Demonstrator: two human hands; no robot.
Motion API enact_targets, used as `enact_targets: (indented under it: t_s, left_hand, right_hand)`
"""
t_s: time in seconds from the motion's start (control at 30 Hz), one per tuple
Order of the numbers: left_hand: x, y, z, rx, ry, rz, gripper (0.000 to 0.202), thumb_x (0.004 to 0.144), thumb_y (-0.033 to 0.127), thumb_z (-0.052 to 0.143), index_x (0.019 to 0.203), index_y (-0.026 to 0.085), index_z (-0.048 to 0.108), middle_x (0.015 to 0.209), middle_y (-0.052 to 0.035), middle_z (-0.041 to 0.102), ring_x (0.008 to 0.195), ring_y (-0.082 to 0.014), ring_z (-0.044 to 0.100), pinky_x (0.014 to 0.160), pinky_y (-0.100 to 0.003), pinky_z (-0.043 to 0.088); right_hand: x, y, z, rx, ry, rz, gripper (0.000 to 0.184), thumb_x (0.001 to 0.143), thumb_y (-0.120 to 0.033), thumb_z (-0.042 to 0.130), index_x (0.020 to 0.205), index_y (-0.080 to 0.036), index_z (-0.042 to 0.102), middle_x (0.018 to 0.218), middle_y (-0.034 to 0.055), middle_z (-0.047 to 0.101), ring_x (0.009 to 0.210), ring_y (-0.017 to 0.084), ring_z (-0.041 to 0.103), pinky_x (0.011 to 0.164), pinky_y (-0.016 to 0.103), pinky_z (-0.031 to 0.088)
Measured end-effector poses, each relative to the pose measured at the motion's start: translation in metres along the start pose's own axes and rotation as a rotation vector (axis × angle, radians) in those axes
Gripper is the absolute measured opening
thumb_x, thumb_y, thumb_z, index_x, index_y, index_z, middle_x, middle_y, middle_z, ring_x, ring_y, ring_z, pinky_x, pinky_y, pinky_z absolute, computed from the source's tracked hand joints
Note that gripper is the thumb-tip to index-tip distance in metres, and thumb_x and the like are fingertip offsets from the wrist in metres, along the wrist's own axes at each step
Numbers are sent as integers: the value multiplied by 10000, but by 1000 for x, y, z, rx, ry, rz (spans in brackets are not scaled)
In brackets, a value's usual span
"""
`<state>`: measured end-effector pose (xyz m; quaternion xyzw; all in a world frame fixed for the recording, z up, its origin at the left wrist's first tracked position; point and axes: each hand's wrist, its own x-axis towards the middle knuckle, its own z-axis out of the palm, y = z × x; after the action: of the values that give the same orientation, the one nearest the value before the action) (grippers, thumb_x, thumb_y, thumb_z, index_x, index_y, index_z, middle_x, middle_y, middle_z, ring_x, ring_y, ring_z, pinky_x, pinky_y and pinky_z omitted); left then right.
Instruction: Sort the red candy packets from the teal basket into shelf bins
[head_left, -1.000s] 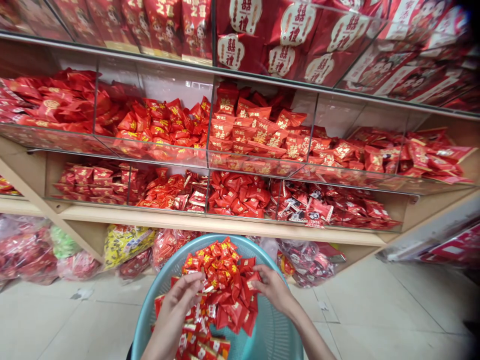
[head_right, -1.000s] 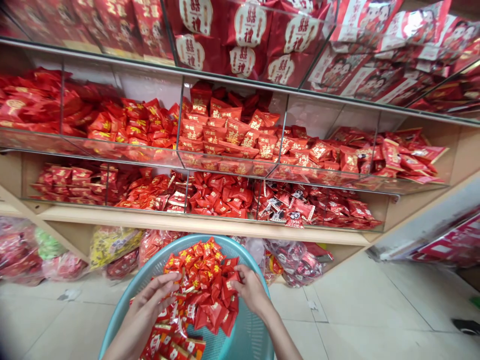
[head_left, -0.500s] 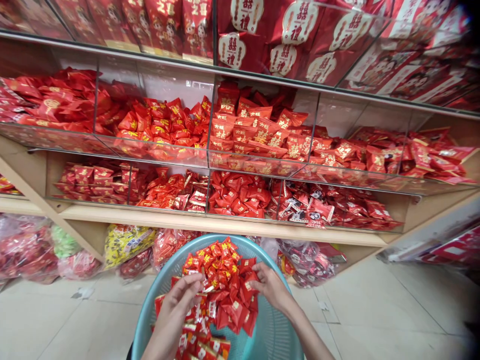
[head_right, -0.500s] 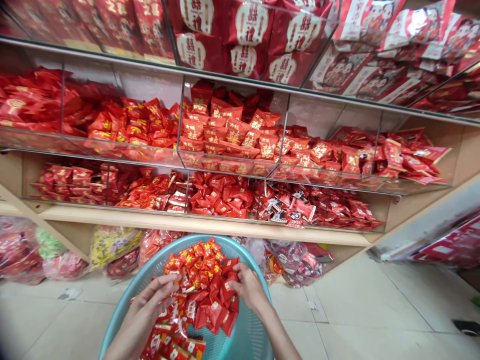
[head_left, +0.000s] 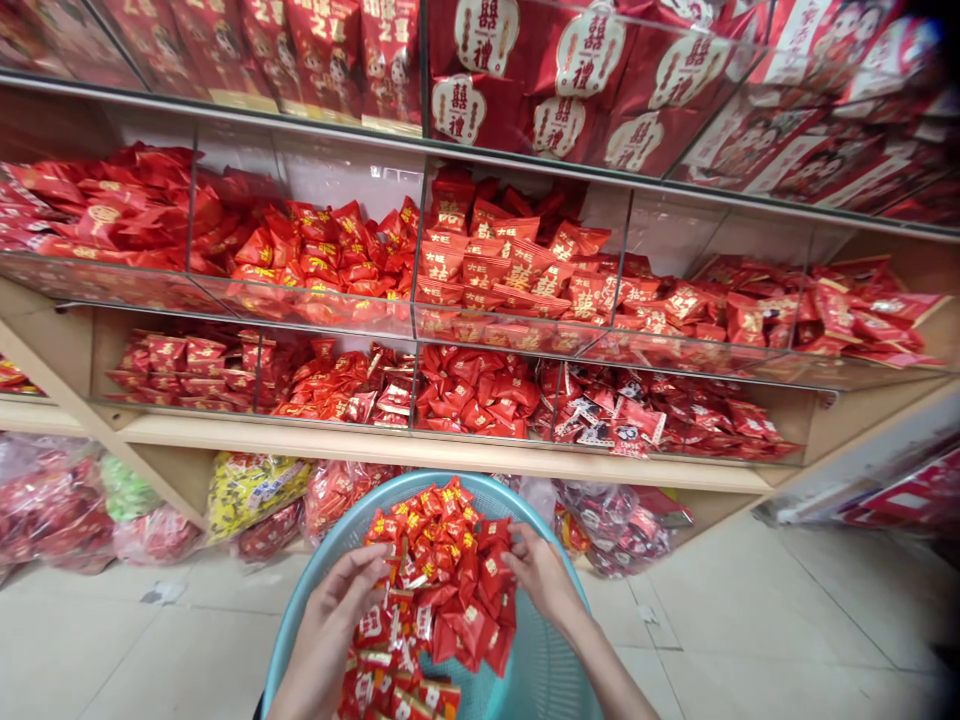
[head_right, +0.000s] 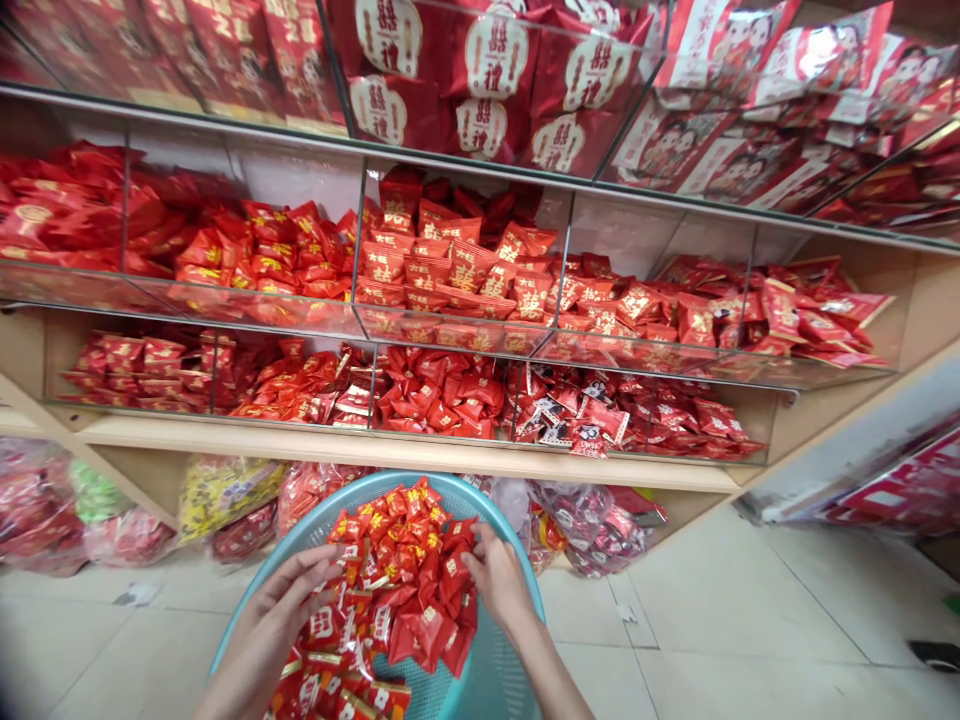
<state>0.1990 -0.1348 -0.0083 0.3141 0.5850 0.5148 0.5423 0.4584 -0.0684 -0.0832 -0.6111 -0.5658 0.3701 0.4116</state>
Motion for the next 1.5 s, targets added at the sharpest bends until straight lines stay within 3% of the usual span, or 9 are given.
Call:
enact_targets:
  t_s: [0.2,0.37,0.53,0.67,0.73,0.83,1.13,1.33,1.5]
  left_hand:
    - [0,8,-1,-9,38,10,373,693,476,681,979,237,687,1107,-37,681,1116,-261,570,904,-315,475]
    - [4,8,-6,-46,63,-9,361,685,466,693,965,238,682,1148,-26,659,1139,-252,553,900,-291,482]
    - [5,7,-10,-96,72,-26,354,665,448,720,948,239,677,1111,-13,676,1120,-233,565,841,-235,509]
    - [3,10,-11,-111,61,-23,385,648,465,729,951,234,677,1055,-17,698,1099,-240,581,808,-222,522]
    - [2,10,-11,-108,62,-13,389,650,464,729,957,231,677,1081,-19,688,1116,-240,572,818,-218,520]
    - [2,8,-13,-99,86,-5,404,641,459,738,962,222,675,1132,-26,665,1155,-247,545,836,-222,516]
    - [0,7,-16,-103,97,-2,403,644,460,734,959,216,678,1143,-35,666,1144,-245,557,859,-243,517]
    - [-2,9,-12,-93,104,-5,417,610,465,750,938,215,693,1062,-32,702,1084,-241,597,825,-238,531]
    - [-1,9,-9,-45,120,20,420,614,473,737,943,214,700,1065,-40,702,1114,-269,579,871,-302,522]
  right_hand:
    - [2,-2,5,66,-17,-13,319,656,-379,660,930,-218,634,509,-53,522,481,152,483,493,258,361]
    - [4,-23,-13,-244,-22,-78,275,760,-414,578,948,-221,632,504,-27,564,499,186,538,515,273,339]
    - [20,-80,-38,-468,13,-214,267,852,-422,488,950,-228,644,700,36,693,656,211,644,589,268,384]
    - [53,-132,-46,-577,91,-485,236,904,-327,436,1024,-200,594,816,42,675,738,182,622,651,253,406]
    - [74,-153,-45,-798,166,-603,224,908,-245,423,1068,-181,567,948,75,645,858,195,583,710,266,403]
    - [104,-171,-40,-1148,220,-633,225,879,-166,447,1081,-154,543,1045,124,608,973,245,509,788,327,373]
    - [143,-173,-31,-1289,239,-584,251,854,-62,383,1048,-98,538,994,186,626,937,284,504,808,409,296]
    - [142,-170,-31,-1284,237,-615,294,860,-49,345,1085,-114,523,983,168,630,933,277,505,830,413,285]
    - [127,-173,-35,-1242,223,-649,288,856,-48,363,1087,-120,519,962,156,621,927,276,500,816,407,314]
